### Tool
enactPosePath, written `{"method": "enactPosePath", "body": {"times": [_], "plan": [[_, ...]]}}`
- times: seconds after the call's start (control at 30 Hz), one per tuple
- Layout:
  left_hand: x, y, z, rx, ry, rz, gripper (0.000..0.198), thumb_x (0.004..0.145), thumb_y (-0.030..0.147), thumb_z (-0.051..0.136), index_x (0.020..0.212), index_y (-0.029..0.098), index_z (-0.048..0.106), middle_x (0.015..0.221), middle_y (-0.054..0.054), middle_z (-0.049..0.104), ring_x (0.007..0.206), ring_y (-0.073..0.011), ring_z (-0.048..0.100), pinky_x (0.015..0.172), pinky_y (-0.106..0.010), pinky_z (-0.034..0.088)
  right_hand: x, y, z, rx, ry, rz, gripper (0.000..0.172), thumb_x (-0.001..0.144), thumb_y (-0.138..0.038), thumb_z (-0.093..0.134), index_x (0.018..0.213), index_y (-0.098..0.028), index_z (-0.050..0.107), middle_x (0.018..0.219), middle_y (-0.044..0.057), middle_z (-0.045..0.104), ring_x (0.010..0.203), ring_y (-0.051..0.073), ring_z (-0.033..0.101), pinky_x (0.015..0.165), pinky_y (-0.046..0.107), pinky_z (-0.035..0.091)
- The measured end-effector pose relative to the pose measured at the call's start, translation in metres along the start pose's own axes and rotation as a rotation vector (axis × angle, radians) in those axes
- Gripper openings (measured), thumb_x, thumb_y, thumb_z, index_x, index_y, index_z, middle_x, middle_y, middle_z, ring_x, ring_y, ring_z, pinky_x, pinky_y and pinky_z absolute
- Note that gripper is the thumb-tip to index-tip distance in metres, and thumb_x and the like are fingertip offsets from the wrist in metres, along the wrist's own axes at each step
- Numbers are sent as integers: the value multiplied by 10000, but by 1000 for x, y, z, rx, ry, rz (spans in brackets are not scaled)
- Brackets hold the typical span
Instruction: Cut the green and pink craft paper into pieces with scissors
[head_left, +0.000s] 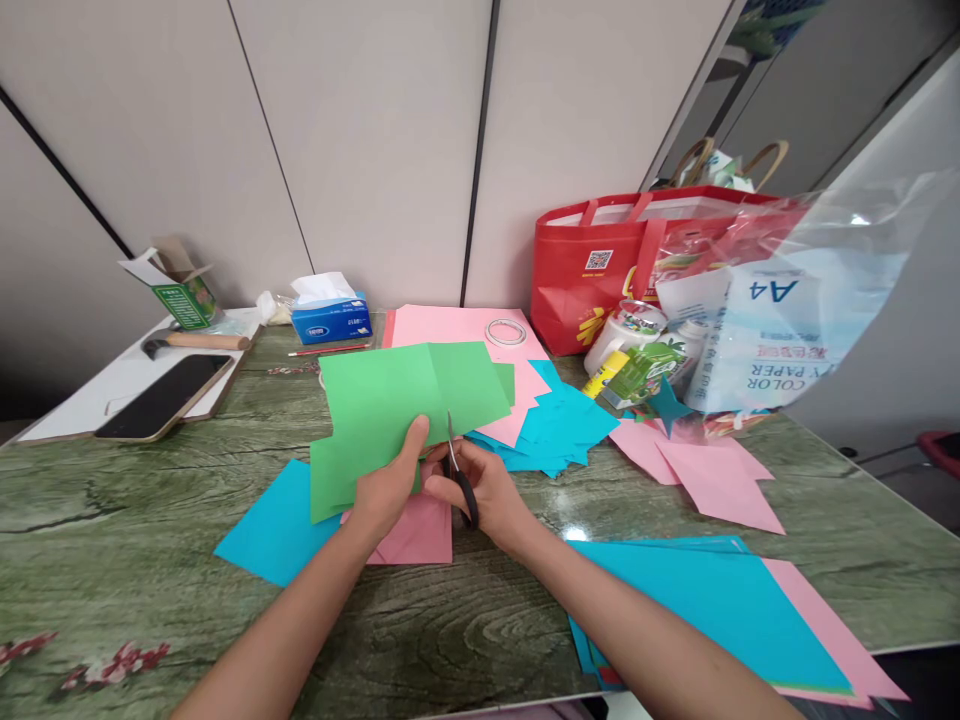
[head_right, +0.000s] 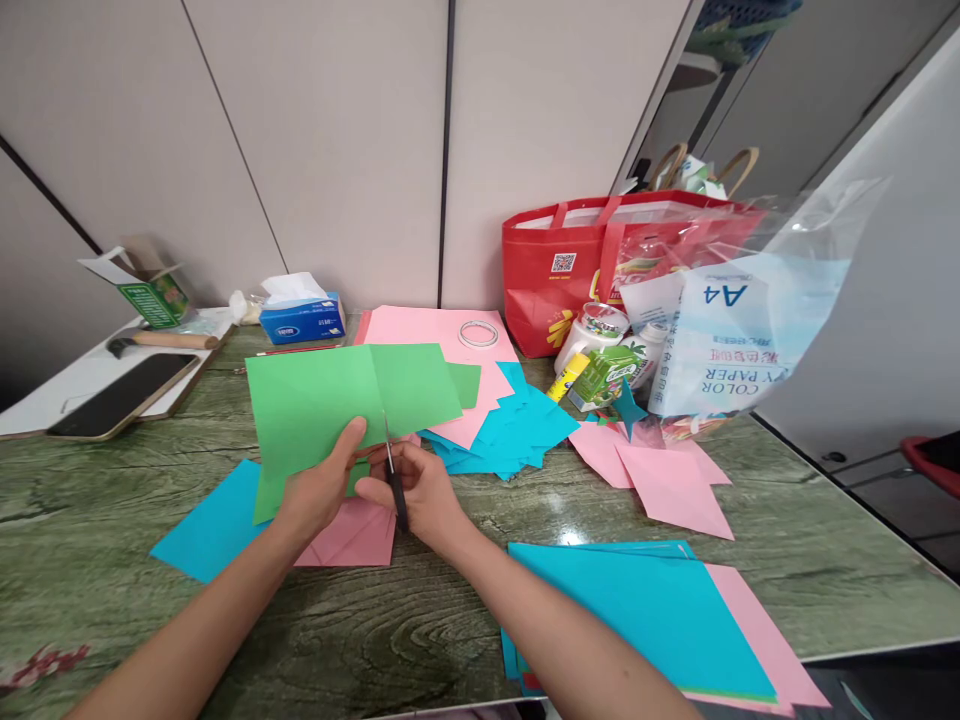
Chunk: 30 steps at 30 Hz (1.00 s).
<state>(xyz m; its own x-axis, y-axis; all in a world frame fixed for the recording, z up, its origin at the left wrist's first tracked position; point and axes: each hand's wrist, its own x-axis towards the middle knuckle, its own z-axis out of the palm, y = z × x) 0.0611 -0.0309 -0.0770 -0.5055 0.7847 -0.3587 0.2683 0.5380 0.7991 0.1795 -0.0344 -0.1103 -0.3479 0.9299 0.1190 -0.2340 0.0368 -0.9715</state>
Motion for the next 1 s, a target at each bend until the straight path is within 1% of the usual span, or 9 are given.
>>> {"method": "enactPosePath", "body": {"times": [0.13,0.3,0.43,0.57,0.83,1.0], "plan": [[-2,2,-1,25,4,-21,645,550,709,532,867,163,664,1104,-182,640,1078,-374,538,907,-454,404,0,-1,0,-9,0,5,347,603,-456,720,764,-195,555,689,-10,500,629,140,445,563,273,363],[-2,2,-2,56,-6,-43,709,545,742,495,885,141,657,1115,-212,625,1098,-385,519,908,-458,396,0,-3,1,6,9,10,344,601,-442,726,750,-183,557,706,-3,522,611,131,455,566,277,370],[-2,2,-2,64,-23,-37,733,551,753,475,898,132,653,1129,-222,614,1083,-386,530,898,-449,407,-1,-2,1,13,18,39,343,589,-446,733,724,-189,551,639,-15,532,544,127,472,541,287,391],[-2,2,-2,65,-25,-38,709,555,743,485,893,143,654,1112,-210,627,1084,-387,529,896,-454,406,0,0,1,29,28,60,349,578,-445,741,709,-190,542,608,-23,535,490,118,479,512,287,402],[0,2,-2,71,-25,-82,734,504,762,502,813,115,658,1062,-236,642,1041,-403,550,878,-462,414,0,4,0,13,46,63,347,576,-439,743,687,-178,542,560,-36,540,424,98,477,445,251,407],[0,3,-3,68,-46,-76,737,506,775,483,776,113,661,1041,-238,647,1023,-399,561,877,-448,418,-1,3,0,22,45,92,376,532,-453,760,651,-175,537,492,-52,509,382,95,474,395,226,383]]}}
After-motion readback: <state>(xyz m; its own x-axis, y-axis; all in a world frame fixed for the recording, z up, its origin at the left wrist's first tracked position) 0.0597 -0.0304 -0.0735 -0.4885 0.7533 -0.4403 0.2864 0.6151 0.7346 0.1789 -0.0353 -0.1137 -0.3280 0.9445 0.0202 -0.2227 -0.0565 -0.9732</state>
